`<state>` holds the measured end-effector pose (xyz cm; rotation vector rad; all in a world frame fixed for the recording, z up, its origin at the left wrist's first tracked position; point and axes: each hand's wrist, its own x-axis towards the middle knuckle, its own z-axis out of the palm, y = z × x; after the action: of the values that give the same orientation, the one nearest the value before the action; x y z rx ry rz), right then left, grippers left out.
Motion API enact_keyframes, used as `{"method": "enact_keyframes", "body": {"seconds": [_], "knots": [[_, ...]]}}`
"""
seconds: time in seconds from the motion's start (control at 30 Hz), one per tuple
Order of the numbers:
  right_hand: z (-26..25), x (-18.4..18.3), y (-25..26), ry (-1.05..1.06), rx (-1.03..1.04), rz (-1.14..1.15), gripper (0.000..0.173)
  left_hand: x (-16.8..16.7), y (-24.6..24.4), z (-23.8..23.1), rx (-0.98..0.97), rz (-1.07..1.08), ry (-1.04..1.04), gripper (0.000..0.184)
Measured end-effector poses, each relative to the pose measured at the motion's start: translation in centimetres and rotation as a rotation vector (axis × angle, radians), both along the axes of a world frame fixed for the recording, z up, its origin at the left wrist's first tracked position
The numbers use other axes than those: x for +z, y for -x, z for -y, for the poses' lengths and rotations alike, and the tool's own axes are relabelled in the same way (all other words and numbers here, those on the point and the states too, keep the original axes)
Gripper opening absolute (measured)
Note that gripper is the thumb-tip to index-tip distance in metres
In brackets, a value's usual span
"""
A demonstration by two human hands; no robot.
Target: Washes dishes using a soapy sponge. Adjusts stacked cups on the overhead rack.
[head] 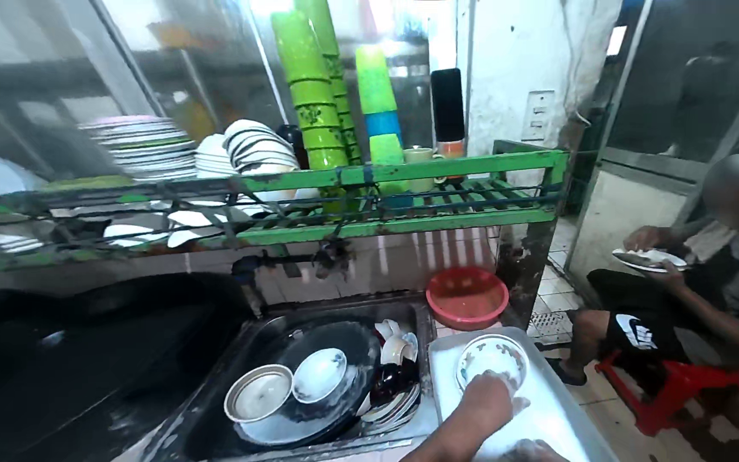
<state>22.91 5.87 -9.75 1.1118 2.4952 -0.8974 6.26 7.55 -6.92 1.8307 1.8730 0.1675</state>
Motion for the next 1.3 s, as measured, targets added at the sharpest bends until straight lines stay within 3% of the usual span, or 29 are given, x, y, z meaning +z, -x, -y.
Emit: {"method": "enact_keyframes", "body": {"seconds": [0.2,0.27,0.37,0.43,0.5,0.57,0.63,0.7,0.77,0.87,0.93,0.97,1.07,1.13,1.23,1.3], "knots": [[-0.7,0.7,-0.7,-0.117,0.01,-0.377,0.041,2.8,2.1,-1.0,0.179,0.26,0.088,0.05],[-0.9,1.3,-0.9,-0.098,-0.069,-0.496,0.044,3.7,2.7,-0.5,0.332,0.486,0.026,0.048],[-0.3,2.6,-1.5,-0.062,-0.354,-0.743,0.056,4.7,3.9,0.5,0.557,0.97,-0.039,0.044],[0.5,4.0,-0.6,-0.185,-0.514,-0.996,0.058,5.7,4.2,2.1,0.621,1.227,-0.084,0.034],[1.0,5.6,1.3,-0.253,-0.576,-1.147,0.062,6.7,3.3,4.5,0.603,1.307,-0.134,0.043],[1.0,7.1,3.5,-0.269,-0.515,-1.137,0.067,7.1,1.3,7.1,0.513,1.187,-0.202,0.044],[-0.5,8.6,5.3,-0.23,-0.519,-0.955,0.07,6.6,-0.2,8.8,0.434,1.048,-0.235,0.041],[-4.3,9.5,5.9,0.044,-0.644,-0.852,0.058,6.5,-0.7,9.6,0.428,1.016,-0.176,0.053],[-6.6,9.1,6.1,0.258,-0.738,-0.823,0.049,6.7,-0.8,10.2,0.441,1.006,-0.153,0.053],[-3.2,10.0,7.0,0.048,-0.631,-0.777,0.054,6.6,0.3,10.1,0.543,0.992,-0.206,0.051],[0.8,9.6,7.8,-0.18,-0.465,-0.838,0.065,6.3,1.5,10.1,0.524,0.897,-0.245,0.037],[1.4,9.4,8.0,-0.185,-0.439,-0.861,0.07,6.3,1.9,10.4,0.487,0.868,-0.24,0.034],[-2.6,9.6,7.6,0.147,-0.594,-0.884,0.063,5.8,1.9,11.1,0.493,1.082,-0.22,0.044],[-4.6,8.8,7.3,0.246,-0.663,-0.957,0.059,5.7,1.2,11.0,0.618,1.317,-0.319,0.031],[-0.5,8.2,7.9,-0.037,-0.67,-1.008,0.063,5.8,1.5,8.7,0.866,1.734,-0.492,0.03],[1.7,6.7,8.6,-0.192,-0.634,-1.076,0.065,5.7,2.4,7.8,0.892,1.871,-0.527,0.036]]}}
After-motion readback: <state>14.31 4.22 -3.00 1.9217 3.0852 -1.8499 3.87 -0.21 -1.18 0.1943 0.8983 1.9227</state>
